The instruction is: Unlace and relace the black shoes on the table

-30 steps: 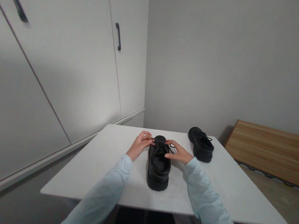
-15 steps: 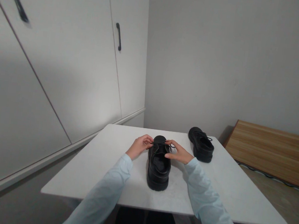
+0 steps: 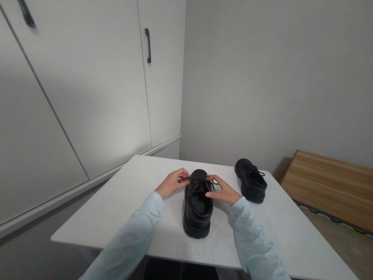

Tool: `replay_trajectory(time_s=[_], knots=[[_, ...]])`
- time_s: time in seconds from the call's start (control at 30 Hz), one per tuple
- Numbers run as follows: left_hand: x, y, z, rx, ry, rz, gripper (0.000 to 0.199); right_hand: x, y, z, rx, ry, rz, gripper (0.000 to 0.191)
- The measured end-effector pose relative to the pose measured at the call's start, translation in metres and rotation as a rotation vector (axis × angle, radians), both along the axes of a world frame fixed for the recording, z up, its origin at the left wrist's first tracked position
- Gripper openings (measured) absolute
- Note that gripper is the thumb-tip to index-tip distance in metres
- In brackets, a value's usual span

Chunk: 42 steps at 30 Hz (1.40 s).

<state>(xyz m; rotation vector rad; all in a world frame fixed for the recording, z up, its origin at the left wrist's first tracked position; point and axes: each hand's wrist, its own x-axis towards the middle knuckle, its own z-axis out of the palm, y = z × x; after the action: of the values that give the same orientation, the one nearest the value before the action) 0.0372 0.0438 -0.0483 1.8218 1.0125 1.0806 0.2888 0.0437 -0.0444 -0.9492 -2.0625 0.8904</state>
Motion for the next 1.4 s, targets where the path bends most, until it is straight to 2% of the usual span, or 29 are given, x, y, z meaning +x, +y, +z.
replay_trajectory(time_s=[0.3, 0.53, 0.73, 0.97, 1.4], knots=[[-0.001, 0.000, 0.010, -0.009, -0.243, 0.131, 0.028, 0.000, -0.001, 0.002, -0.007, -0.012, 0.011, 0.059], [0.000, -0.002, 0.011, -0.103, -0.500, 0.120, 0.038, 0.001, 0.000, 0.000, -0.001, 0.005, 0.009, 0.059], [0.001, -0.005, 0.015, -0.126, -0.613, 0.137, 0.040, 0.002, 0.001, -0.001, 0.001, -0.009, -0.009, 0.061], [0.000, -0.003, 0.012, -0.102, -0.631, 0.163, 0.040, 0.001, 0.002, -0.001, -0.005, -0.029, -0.024, 0.065], [-0.004, 0.003, 0.010, -0.033, -0.493, 0.255, 0.037, 0.001, 0.001, 0.000, -0.017, -0.038, -0.025, 0.065]])
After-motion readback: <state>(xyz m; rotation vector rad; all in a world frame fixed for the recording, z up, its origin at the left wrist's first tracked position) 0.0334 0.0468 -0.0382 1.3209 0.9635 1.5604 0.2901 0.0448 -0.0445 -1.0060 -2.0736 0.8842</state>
